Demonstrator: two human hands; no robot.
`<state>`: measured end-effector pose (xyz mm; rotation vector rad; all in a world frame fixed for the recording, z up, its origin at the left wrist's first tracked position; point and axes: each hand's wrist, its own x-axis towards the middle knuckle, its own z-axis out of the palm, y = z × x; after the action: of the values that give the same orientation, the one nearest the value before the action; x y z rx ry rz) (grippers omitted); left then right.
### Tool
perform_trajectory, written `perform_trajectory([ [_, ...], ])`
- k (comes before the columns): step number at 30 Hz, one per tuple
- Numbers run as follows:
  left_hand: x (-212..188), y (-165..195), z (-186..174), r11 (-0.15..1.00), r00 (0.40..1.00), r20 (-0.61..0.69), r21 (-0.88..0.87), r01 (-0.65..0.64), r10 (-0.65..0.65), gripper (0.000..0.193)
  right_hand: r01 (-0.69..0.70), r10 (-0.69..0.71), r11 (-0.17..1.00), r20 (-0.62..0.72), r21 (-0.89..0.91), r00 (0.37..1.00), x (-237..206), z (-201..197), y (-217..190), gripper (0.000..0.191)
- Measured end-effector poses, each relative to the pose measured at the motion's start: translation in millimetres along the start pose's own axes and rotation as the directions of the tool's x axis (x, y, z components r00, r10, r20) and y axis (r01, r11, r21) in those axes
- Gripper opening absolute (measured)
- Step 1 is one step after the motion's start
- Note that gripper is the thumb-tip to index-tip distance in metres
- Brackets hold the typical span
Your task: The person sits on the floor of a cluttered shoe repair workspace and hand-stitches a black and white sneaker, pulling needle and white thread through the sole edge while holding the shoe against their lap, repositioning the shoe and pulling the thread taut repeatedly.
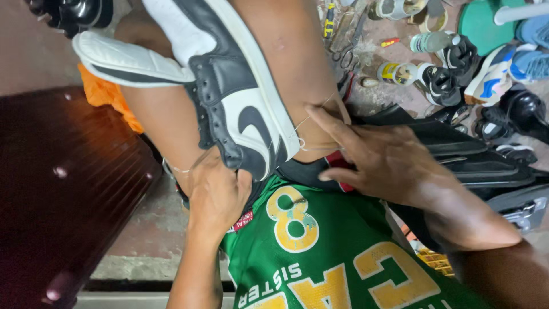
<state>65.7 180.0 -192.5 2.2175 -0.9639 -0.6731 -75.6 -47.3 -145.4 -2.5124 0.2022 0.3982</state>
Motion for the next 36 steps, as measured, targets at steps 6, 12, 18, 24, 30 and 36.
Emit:
perform_trajectory([
  [6, -0.7, -4.1, 9.9, 0.973, 0.99, -0.144, -0.228, -0.032, -0.001, 0.011, -0.253, 0.233, 0.938, 0.107, 0.238, 0.967, 11.7, 10.1, -0.9, 0.096],
  [12, -5.5, -0.1, 22.8, 0.884, 0.954, -0.279, -0.467, -0.034, -0.111, 0.01, -0.059, 0.067, 0.986, -0.044, 0.153, 0.997, 6.6, 24.3, 16.8, 0.024],
  [18, -4.4, -13.0, 18.5, 0.947, 0.988, -0.094, -0.289, -0.141, 0.119, 0.025, 0.212, -0.03, 0.801, -0.315, 0.561, 0.949, 8.9, 11.9, 19.5, 0.018],
  [24, 4.0, -16.8, 19.4, 0.986, 0.994, 0.112, -0.164, 0.026, -0.008, 0.03, 0.068, 0.234, 0.226, -0.122, 0.972, 0.964, 36.7, 41.1, -19.4, 0.018],
  [30, 21.9, -11.5, 12.5, 0.987, 0.997, 0.07, -0.156, -0.024, 0.035, 0.026, 0.217, 0.112, 0.836, -0.543, 0.504, 0.832, 79.0, 43.6, -36.5, 0.019],
  [36, 32.9, -4.9, 2.8, 0.888, 0.992, -0.123, -0.455, -0.069, 0.014, 0.011, 0.247, 0.1, 0.833, -0.574, 0.496, 0.813, 89.6, 46.5, -36.4, 0.018],
])
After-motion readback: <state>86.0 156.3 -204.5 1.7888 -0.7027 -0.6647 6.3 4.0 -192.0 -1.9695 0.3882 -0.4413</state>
